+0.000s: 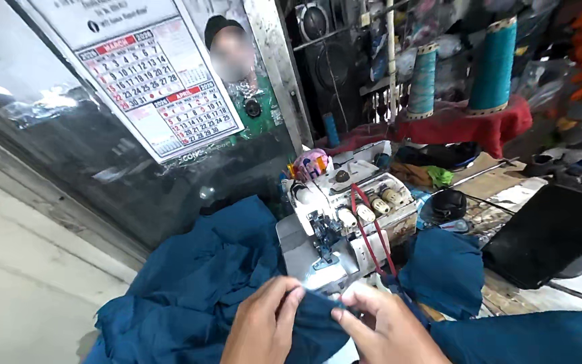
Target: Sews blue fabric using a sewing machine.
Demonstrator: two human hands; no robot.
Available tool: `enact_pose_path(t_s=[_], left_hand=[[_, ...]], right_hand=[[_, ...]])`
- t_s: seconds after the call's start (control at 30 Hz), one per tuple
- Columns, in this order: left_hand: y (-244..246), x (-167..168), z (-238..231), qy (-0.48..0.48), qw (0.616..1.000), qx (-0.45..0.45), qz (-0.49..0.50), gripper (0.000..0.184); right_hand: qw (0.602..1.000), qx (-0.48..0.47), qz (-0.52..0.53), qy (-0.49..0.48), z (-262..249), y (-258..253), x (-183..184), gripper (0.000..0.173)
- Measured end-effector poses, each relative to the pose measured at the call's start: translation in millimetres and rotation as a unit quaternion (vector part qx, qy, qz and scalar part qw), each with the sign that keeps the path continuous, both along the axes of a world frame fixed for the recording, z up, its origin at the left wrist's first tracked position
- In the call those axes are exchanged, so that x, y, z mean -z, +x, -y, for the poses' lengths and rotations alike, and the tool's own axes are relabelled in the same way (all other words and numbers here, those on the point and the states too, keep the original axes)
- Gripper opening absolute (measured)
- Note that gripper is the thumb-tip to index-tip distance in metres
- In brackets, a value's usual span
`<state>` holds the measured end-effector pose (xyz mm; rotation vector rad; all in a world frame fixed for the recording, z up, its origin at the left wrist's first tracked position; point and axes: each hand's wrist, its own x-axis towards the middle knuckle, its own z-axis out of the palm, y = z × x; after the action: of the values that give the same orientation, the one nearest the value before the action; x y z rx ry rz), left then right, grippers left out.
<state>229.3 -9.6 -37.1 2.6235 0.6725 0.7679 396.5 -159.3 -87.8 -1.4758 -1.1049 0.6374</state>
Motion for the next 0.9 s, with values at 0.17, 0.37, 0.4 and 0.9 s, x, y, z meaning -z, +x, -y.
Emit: enact_pose_path(t_s=[0.17, 0.37, 0.4, 0.9], left_hand=[[62.2, -6.5, -40.7, 0.025, 0.984, -0.036, -0.173, 0.039], [91.2, 0.0, -58.8, 0.073, 0.975, -0.126, -0.168, 0.024], [93.2, 4.7, -58.4, 0.101, 0.974, -0.134, -0.151, 0.023], [49.9, -20.3, -76.7, 0.083, 0.968, 0.165, -0.17, 0.024]], right_hand=[[0.987, 0.062, -0.136, -0.062, -17.5, 26.2, 2.3, 0.023], [0.97, 0.121, -0.211, 0.002, -40.1, 23.3, 1.3, 0.024], [0.969, 0.117, -0.216, 0.0, -41.6, 22.9, -0.7, 0.024], [0.987, 0.044, -0.155, -0.015, -42.7, 35.2, 10.2, 0.026]])
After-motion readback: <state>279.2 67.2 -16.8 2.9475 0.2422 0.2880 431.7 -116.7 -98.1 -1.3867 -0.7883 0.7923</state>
